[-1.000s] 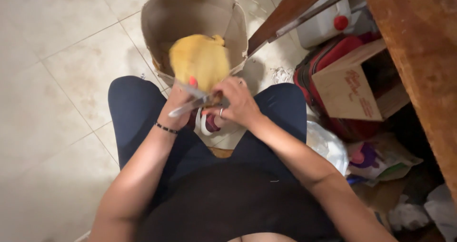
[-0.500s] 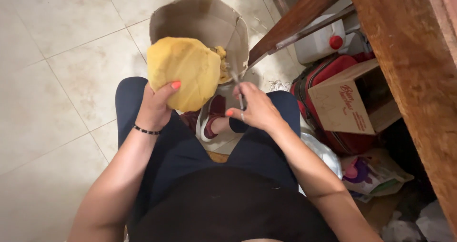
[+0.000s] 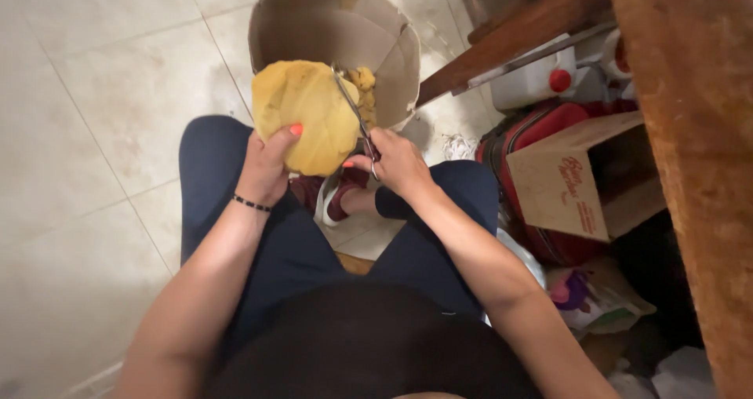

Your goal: The person sits on the floor and uses scissors to cut a yellow foam-like material into small pieces, dropping them into a cardboard box. The person then cuts white foam packing pieces from a plastic bag into smaller bits and places them into the same box.

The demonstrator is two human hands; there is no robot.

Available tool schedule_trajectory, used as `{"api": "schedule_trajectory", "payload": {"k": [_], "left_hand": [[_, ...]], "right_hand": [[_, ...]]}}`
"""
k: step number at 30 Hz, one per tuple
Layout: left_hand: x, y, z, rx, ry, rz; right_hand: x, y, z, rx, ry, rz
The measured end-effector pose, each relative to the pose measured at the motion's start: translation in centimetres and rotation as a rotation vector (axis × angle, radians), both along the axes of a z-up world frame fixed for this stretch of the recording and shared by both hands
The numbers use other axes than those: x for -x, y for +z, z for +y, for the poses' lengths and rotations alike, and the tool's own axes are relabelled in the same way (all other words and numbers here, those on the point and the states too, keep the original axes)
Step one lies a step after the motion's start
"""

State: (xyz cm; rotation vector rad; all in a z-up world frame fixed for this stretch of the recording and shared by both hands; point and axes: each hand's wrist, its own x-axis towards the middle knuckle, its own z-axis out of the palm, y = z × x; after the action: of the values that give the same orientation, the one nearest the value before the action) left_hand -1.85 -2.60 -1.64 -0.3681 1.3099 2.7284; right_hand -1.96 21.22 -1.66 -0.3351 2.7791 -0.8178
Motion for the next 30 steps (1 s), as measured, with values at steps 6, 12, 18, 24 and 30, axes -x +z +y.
{"api": "schedule_trajectory", "payload": {"k": [6,12,18,24,30], "left_hand": [[1.0,-1.6,-1.0,0.040,-0.033,-0.102],[1.6,-0.6,-1.3,-0.067,-0.012,-0.234],[1.9,-0.1,-1.2,-0.163,-0.014,-0.216],[1.7,-3.8,-0.6,-0.171,-0.106,-0.247],[2.0,-4.4,-1.3,-0.183,-0.141,-0.272]], "right_hand": [[0.6,-2.0,0.7,0.085,-0.087,-0.213],[1.0,-0.4,2.2,0.263,-0.060,-0.385],[0.2,3.3,3.1,0.003,0.200,-0.448],[0.4,7.7,-0.6,-0.185,0.162,-0.284],[-0.8,1.7,0.2,-0.031,0.044,-0.124]]}}
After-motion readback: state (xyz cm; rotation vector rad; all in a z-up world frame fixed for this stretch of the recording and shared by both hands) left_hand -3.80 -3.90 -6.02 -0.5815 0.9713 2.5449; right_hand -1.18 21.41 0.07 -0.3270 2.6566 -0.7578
